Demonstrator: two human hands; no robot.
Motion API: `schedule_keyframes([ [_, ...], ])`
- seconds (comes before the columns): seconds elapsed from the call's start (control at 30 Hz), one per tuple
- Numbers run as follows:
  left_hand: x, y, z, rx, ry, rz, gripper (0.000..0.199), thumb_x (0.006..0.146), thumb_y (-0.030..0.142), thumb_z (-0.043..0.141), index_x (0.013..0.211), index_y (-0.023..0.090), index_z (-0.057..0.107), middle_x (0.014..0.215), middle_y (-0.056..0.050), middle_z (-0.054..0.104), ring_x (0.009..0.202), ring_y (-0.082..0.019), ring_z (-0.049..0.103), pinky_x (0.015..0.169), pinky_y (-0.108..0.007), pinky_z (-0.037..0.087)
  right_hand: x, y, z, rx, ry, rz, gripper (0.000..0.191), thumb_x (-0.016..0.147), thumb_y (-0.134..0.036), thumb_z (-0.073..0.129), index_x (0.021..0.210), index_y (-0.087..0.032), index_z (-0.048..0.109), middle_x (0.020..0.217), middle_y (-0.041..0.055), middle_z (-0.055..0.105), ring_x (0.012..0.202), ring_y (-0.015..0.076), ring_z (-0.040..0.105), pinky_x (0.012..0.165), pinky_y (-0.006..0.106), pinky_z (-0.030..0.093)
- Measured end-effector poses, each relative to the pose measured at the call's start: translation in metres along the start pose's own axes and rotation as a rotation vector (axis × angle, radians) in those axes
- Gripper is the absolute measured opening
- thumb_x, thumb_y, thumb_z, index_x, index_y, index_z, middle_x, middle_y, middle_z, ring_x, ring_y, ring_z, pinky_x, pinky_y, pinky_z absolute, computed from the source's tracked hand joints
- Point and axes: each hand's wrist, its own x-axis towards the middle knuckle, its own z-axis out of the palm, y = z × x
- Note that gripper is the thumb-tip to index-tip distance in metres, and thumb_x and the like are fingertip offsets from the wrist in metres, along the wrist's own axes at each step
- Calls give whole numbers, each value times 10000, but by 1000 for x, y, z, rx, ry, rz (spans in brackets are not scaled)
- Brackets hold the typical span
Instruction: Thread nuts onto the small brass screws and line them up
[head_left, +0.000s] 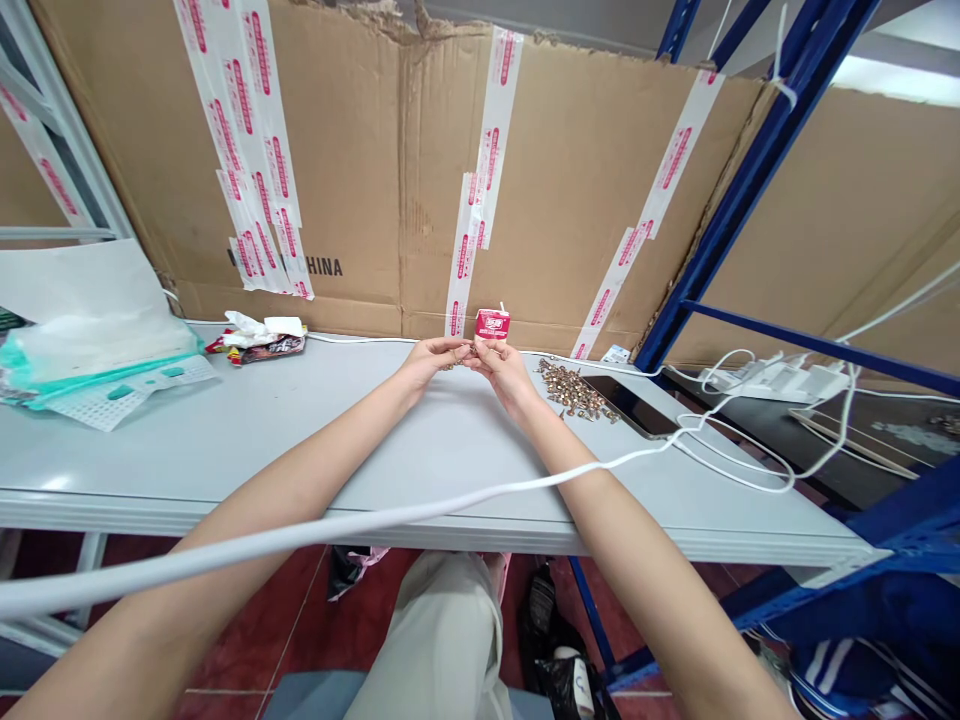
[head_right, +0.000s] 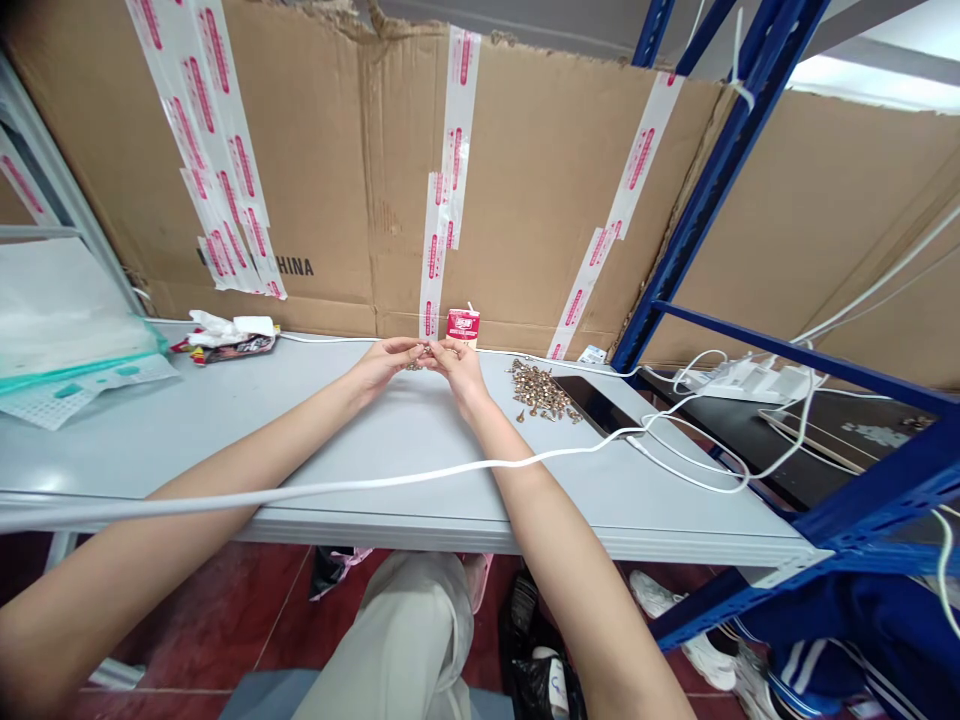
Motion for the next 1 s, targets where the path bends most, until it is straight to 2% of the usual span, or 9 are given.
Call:
schedule_keyframes([
  [0.17, -2, 6, 3, -7, 117, 53, 327, 553, 368, 776, 803, 168, 713, 806, -60, 685, 789, -165, 582, 740, -276, 390, 0, -3, 2, -26, -44, -66, 361, 569, -431, 742, 734, -175, 548, 662, 2, 651, 646, 136, 643, 745, 294, 501],
  [0.3, -2, 10, 3, -21, 148, 76, 312, 537, 356, 786, 780, 174, 715, 798, -48, 680, 803, -163, 572, 756, -273, 386, 2, -4, 3, -158, -45, -144, 383, 536, -388, 764, 748, -182, 520, 599, -26, 626, 579, 140, 626, 639, 290, 509],
  [0.4, -1, 11, 2, -12, 139, 99, 307, 543, 350, 785, 783, 171, 715, 762, -40, 670, 781, -156, 560, 743, -272, 387, 0, -4, 4, -278, -56, -251, 325, 641, -434, 679, 762, -178, 518, 597, -21, 611, 550, 131, 599, 550, 267, 491],
  [0.57, -1, 14, 5, -20, 104, 153, 293, 551, 329, 783, 783, 165, 712, 682, -21, 644, 708, -140, 547, 679, -262, 394, -7, -7, 4, -556, -79, -376, 265, 819, -434, 488, 807, -175, 544, 630, -15, 608, 481, 83, 530, 512, 223, 428],
  [0.63, -2, 15, 7, -33, 79, 168, 291, 556, 330, 779, 781, 159, 710, 661, -19, 637, 668, -135, 545, 651, -263, 399, -8, -7, 4, -565, -112, -371, 293, 840, -451, 450, 776, -175, 529, 610, -24, 584, 450, 70, 496, 485, 213, 396],
  [0.73, -3, 17, 10, -46, 57, 161, 298, 560, 337, 776, 781, 149, 708, 644, -22, 636, 628, -133, 551, 636, -272, 409, -6, -4, 5, -457, -198, -290, 357, 835, -512, 418, 705, -182, 465, 534, -45, 509, 391, 58, 425, 408, 201, 324],
  [1.0, -4, 20, 10, -96, -21, 112, 284, 554, 341, 784, 767, 164, 717, 724, -44, 683, 717, -159, 601, 757, -296, 424, -7, -7, 8, -138, -302, -93, 380, 792, -530, 471, 641, -200, 354, 475, -73, 347, 387, 51, 277, 386, 204, 184],
])
